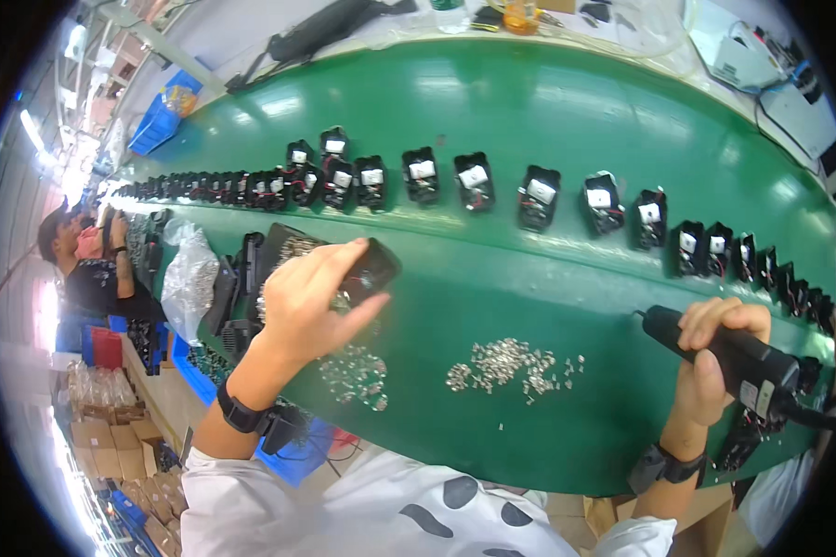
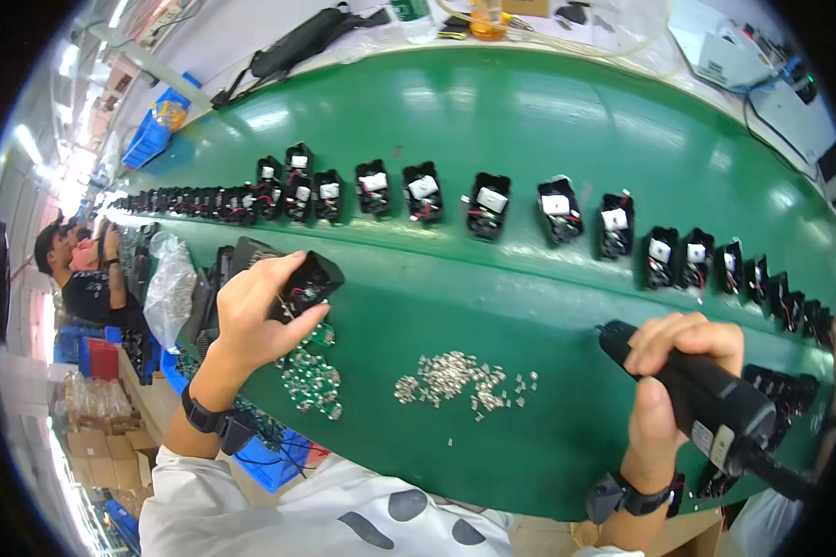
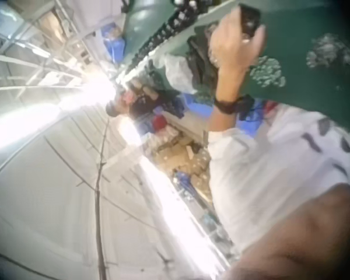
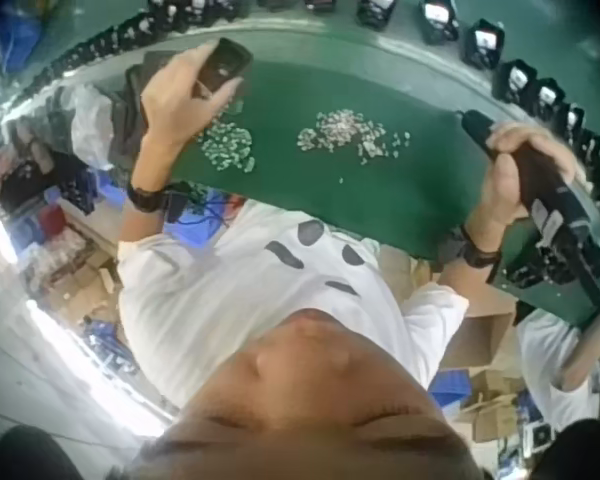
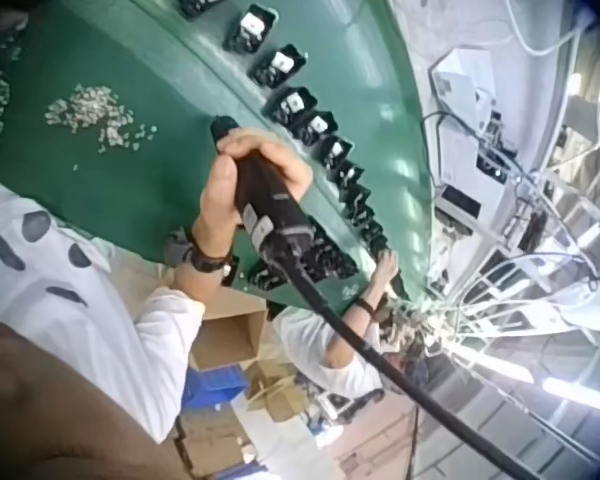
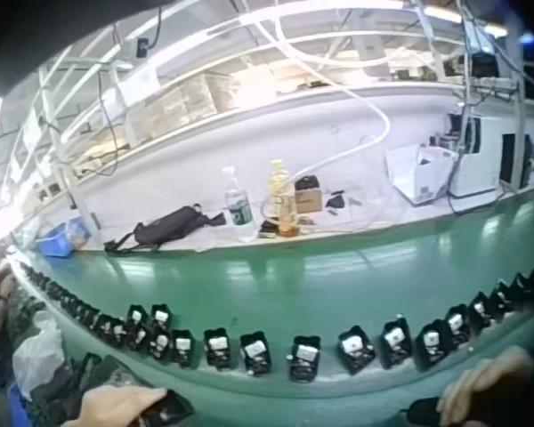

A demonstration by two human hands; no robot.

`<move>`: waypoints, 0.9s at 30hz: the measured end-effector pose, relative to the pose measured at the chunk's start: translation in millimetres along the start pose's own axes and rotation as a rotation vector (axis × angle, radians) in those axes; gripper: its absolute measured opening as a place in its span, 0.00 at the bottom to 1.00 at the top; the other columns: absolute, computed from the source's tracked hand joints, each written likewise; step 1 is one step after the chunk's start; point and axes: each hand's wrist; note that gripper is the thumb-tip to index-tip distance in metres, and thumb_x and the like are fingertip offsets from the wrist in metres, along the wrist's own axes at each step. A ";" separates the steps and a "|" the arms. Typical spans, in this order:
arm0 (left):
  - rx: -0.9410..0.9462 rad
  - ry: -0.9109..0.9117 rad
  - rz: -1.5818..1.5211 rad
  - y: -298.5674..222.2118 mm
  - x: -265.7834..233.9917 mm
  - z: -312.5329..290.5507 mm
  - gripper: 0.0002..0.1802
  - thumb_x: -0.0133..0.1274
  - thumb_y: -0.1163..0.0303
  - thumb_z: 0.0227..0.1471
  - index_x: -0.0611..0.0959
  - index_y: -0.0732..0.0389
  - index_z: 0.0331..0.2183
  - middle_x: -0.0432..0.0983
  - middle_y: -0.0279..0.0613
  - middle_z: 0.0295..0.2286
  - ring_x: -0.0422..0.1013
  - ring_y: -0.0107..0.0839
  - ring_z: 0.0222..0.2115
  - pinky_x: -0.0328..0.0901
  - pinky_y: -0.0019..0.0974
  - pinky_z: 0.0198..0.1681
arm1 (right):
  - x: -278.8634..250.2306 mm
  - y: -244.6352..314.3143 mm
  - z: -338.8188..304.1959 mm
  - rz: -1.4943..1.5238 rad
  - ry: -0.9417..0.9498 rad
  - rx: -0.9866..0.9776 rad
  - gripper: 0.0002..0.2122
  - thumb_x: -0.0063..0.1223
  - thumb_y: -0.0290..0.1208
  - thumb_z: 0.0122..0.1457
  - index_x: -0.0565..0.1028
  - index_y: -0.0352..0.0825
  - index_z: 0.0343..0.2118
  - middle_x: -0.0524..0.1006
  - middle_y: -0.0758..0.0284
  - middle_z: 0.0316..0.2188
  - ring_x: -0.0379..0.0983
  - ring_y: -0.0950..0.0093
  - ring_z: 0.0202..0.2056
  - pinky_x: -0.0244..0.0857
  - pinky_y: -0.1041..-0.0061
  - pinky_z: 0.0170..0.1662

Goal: Assembling small electronic components by driving screws into them with an electric screwdriver.

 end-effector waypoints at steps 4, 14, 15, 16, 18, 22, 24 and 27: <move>-0.010 0.104 -0.052 -25.5 31.1 14.3 0.30 0.67 0.59 0.36 0.80 0.61 0.42 0.76 0.37 0.28 0.74 0.30 0.21 0.67 0.30 0.24 | 3.1 -2.1 -1.8 0.046 0.030 0.006 0.18 0.60 0.27 0.52 0.62 0.35 0.41 0.70 0.66 0.26 0.68 0.74 0.28 0.65 0.74 0.36; -0.097 0.085 -0.101 -49.6 44.9 -2.7 0.30 0.66 0.64 0.36 0.79 0.62 0.44 0.70 0.51 0.50 0.73 0.41 0.38 0.66 0.39 0.39 | -7.1 -1.1 -0.5 0.023 0.067 0.013 0.18 0.58 0.23 0.50 0.62 0.34 0.42 0.70 0.67 0.27 0.69 0.76 0.29 0.66 0.75 0.36; -0.097 0.115 -0.131 -53.9 42.5 -8.3 0.30 0.67 0.68 0.35 0.79 0.63 0.44 0.69 0.51 0.50 0.72 0.43 0.41 0.65 0.39 0.42 | -8.4 -2.4 -0.1 0.031 0.071 -0.001 0.19 0.59 0.24 0.50 0.62 0.34 0.42 0.70 0.67 0.27 0.69 0.76 0.29 0.66 0.75 0.35; -0.086 0.110 -0.141 -58.5 40.3 -12.4 0.30 0.67 0.70 0.34 0.79 0.63 0.44 0.69 0.52 0.50 0.71 0.43 0.41 0.64 0.39 0.42 | -7.7 -3.3 -0.6 0.041 0.058 -0.005 0.19 0.59 0.25 0.51 0.62 0.34 0.42 0.70 0.67 0.27 0.68 0.76 0.28 0.66 0.76 0.34; -0.104 0.059 -0.145 -55.6 40.9 -23.0 0.29 0.66 0.71 0.34 0.79 0.63 0.44 0.69 0.52 0.50 0.71 0.43 0.41 0.65 0.39 0.42 | -4.7 -3.2 0.0 0.044 0.057 -0.007 0.19 0.59 0.25 0.51 0.62 0.34 0.42 0.70 0.67 0.27 0.68 0.76 0.28 0.66 0.76 0.34; -0.175 -0.005 -0.147 -45.0 29.6 -46.3 0.24 0.64 0.76 0.34 0.80 0.63 0.40 0.74 0.48 0.39 0.71 0.41 0.36 0.65 0.39 0.38 | -0.4 1.2 -2.0 0.042 0.068 0.003 0.19 0.59 0.25 0.52 0.63 0.35 0.43 0.69 0.67 0.28 0.67 0.75 0.29 0.64 0.75 0.35; -0.217 -0.009 -0.126 -27.1 17.0 -66.4 0.20 0.62 0.81 0.34 0.81 0.63 0.36 0.75 0.44 0.31 0.72 0.40 0.30 0.65 0.37 0.33 | 5.5 3.6 -3.5 0.022 0.071 0.004 0.19 0.59 0.26 0.52 0.63 0.35 0.43 0.69 0.67 0.28 0.66 0.75 0.30 0.62 0.74 0.37; -0.312 -0.058 -0.109 -6.3 -7.1 -77.8 0.12 0.59 0.85 0.40 0.81 0.66 0.32 0.75 0.44 0.25 0.70 0.32 0.20 0.65 0.29 0.23 | 2.9 4.2 -2.0 -0.001 0.072 -0.014 0.19 0.60 0.30 0.52 0.62 0.35 0.43 0.69 0.67 0.27 0.65 0.75 0.29 0.61 0.74 0.36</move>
Point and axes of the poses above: each hand's wrist, its own z-axis towards the middle knuckle, its own x-axis out of the palm, y = z × x
